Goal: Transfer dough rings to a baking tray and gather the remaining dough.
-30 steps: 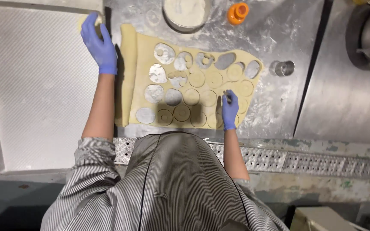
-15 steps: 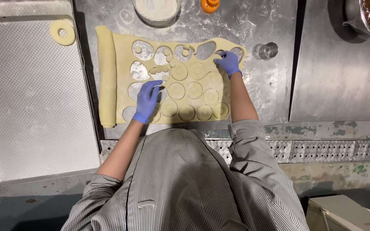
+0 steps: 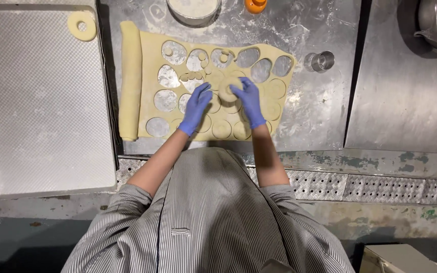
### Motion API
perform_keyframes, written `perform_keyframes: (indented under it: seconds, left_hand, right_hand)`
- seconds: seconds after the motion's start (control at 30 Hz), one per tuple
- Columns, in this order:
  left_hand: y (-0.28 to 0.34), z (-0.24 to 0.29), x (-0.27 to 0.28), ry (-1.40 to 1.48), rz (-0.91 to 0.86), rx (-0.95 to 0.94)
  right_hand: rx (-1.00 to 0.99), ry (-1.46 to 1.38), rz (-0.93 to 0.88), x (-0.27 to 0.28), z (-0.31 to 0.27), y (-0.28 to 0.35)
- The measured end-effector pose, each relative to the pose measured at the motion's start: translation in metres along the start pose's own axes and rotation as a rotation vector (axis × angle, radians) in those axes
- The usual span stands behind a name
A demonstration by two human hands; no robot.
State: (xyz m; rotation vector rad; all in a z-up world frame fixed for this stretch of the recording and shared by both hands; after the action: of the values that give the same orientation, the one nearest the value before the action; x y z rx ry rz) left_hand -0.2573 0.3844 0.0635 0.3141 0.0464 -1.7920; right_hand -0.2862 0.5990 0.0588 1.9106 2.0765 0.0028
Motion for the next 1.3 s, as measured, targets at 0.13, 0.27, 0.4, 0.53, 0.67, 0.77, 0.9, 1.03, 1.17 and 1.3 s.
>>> perform_keyframes:
  seconds: [0.13, 0.27, 0.4, 0.53, 0.67, 0.77, 0.9, 1.03, 1.17, 1.3]
  left_hand:
    - [-0.006, -0.011, -0.009, 0.493, -0.038, 0.19]
    - [-0.005, -0.008, 0.012, 0.524, -0.038, 0.241]
    - [0.001, -0.035, 0.019, 1.032, -0.118, 0.434]
    - [0.009, -0.035, 0.034, 1.089, -0.058, 0.351]
    - [0.009, -0.028, 0.072, 1.076, 0.078, 0.363]
    - [-0.004, 0.012, 0.138, 0.778, 0.139, 0.209]
    - [-0.059, 0.004, 0.302, 0.927, 0.418, -0.052]
    - [-0.1, 0.036, 0.439, 0.614, 0.663, -0.257]
    - [-0.133, -0.009, 0.533, 0.402, 0.76, -0.175]
    - [-0.147, -0.022, 0.552, -0.159, 0.843, -0.073]
  right_hand:
    - [0.033, 0.181, -0.052, -0.065, -0.016, 0.017]
    - [0.06, 0.119, -0.046, -0.077, -0.017, 0.019]
    - [0.118, 0.388, -0.068, -0.097, -0.031, 0.025]
    - [0.308, 0.838, -0.198, -0.135, -0.041, 0.022]
    - [0.288, 0.769, -0.03, -0.123, -0.029, 0.012]
    - [0.259, 0.748, 0.158, -0.074, -0.002, -0.003]
    - [0.054, 0.737, 0.282, -0.023, 0.011, -0.001]
    - [0.028, 0.883, 0.254, -0.011, 0.016, 0.006]
    - [-0.005, 0.855, 0.286, -0.002, 0.033, 0.015]
    - [-0.034, 0.822, 0.303, 0.002, 0.04, 0.022]
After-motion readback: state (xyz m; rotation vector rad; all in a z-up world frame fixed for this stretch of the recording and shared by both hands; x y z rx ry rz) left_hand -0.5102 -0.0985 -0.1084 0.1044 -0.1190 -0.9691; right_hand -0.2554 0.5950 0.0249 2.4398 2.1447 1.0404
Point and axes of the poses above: each hand's wrist, its own y-axis away from the middle knuckle, its own x-axis out of the back of the hand, z = x × y, the point moved 5 cm from there along -y, towards the middle knuckle, and after that the axes turned 9 degrees about -z, right-handed, at the moved point
